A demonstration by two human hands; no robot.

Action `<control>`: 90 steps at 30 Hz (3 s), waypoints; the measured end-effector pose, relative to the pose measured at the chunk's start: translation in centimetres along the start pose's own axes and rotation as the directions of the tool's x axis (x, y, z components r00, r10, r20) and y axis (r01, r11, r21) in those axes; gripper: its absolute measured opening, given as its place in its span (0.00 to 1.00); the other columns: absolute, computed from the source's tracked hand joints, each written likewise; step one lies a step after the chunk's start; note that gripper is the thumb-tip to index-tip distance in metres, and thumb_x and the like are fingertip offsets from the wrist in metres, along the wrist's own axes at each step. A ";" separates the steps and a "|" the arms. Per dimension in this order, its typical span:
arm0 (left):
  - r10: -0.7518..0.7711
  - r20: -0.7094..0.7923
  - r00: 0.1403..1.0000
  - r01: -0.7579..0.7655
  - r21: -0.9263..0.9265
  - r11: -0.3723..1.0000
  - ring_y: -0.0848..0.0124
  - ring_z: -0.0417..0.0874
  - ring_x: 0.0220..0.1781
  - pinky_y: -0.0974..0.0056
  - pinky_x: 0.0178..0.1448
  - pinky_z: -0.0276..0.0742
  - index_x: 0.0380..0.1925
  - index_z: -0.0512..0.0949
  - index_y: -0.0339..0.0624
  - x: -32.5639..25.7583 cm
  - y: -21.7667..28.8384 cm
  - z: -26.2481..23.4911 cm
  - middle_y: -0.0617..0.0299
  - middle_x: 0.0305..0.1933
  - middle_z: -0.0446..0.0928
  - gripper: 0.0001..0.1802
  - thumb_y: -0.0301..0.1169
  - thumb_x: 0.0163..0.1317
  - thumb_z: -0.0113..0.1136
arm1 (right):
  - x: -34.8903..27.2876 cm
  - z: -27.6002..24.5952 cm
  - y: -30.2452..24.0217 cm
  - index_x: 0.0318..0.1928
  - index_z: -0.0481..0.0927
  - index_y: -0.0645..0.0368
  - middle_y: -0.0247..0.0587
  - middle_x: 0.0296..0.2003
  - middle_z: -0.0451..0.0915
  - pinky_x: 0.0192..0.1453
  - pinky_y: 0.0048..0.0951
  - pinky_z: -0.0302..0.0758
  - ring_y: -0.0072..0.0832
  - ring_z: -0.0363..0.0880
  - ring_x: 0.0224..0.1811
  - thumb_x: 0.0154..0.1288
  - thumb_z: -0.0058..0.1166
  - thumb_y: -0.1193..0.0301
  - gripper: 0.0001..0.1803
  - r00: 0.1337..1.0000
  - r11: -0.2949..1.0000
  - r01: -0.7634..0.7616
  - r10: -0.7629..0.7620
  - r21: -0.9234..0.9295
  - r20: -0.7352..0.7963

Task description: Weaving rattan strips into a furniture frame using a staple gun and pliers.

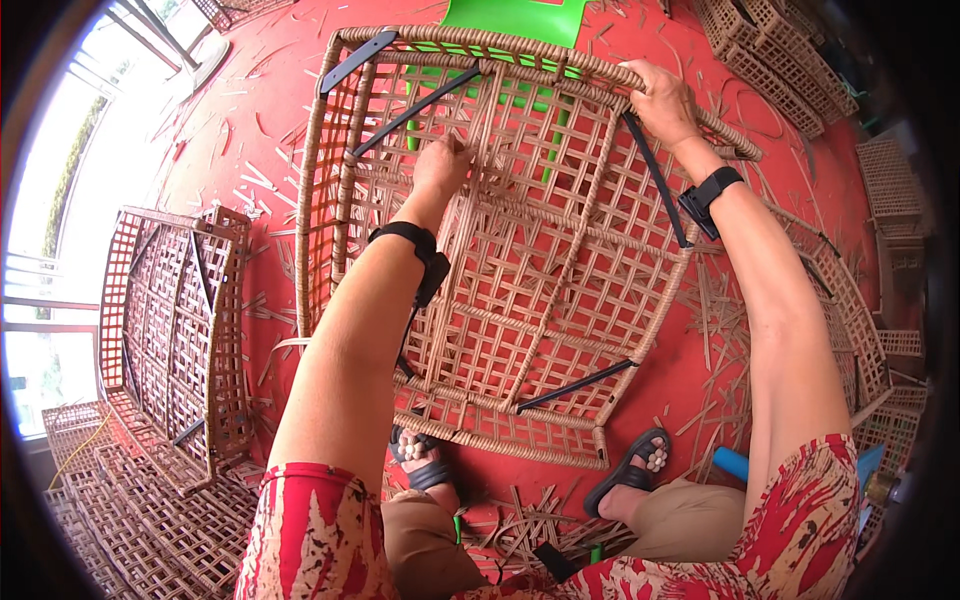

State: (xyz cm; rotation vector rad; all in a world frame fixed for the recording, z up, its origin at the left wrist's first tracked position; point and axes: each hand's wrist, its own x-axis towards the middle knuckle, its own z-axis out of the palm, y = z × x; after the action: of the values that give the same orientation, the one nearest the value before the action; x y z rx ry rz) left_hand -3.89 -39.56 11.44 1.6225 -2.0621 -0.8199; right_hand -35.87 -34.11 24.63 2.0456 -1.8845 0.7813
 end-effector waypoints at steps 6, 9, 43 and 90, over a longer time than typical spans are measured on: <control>0.094 -0.067 0.993 -0.108 -0.253 0.961 0.52 0.83 0.39 0.56 0.41 0.77 0.36 0.73 0.35 -0.7 -1.7 0.8 0.46 0.32 0.80 0.10 0.29 0.57 0.56 | -0.1 -1.1 -0.8 0.49 0.78 0.49 0.42 0.37 0.80 0.43 0.38 0.76 0.40 0.80 0.39 0.54 0.48 0.78 0.21 0.999 0.999 0.037 -0.037 0.028 0.016; 0.136 -0.083 0.987 -0.147 -0.142 0.979 0.53 0.83 0.39 0.57 0.41 0.77 0.37 0.73 0.37 -2.9 0.0 2.8 0.46 0.33 0.80 0.11 0.28 0.55 0.58 | -0.1 -1.0 -0.9 0.49 0.77 0.50 0.43 0.37 0.80 0.43 0.38 0.76 0.40 0.80 0.39 0.53 0.48 0.79 0.21 0.997 0.999 0.038 -0.039 0.027 0.059; 0.074 -0.182 0.980 -0.190 -0.782 0.593 0.75 0.80 0.38 0.69 0.43 0.75 0.47 0.76 0.34 -0.7 -1.6 0.6 0.57 0.37 0.81 0.15 0.31 0.63 0.57 | 2.9 14.4 -14.3 0.31 0.81 0.64 0.58 0.30 0.81 0.38 0.43 0.77 0.45 0.82 0.34 0.58 0.52 0.68 0.11 0.828 0.966 -0.114 -0.037 0.232 0.560; -0.122 -0.207 0.971 -0.084 -0.768 0.635 0.59 0.82 0.28 0.57 0.35 0.72 0.27 0.84 0.40 -8.5 12.3 -7.4 0.53 0.22 0.80 0.22 0.50 0.58 0.57 | -4.2 -4.6 -23.1 0.43 0.79 0.69 0.57 0.42 0.80 0.50 0.40 0.74 0.48 0.80 0.43 0.62 0.49 0.70 0.15 0.968 0.878 -0.197 0.245 0.437 -0.057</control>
State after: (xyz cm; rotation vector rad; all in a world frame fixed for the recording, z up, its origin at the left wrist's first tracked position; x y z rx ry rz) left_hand -6.21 -30.88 25.50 1.1535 -1.2175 -1.2260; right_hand -14.36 -25.11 30.10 1.9770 -2.0475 1.4536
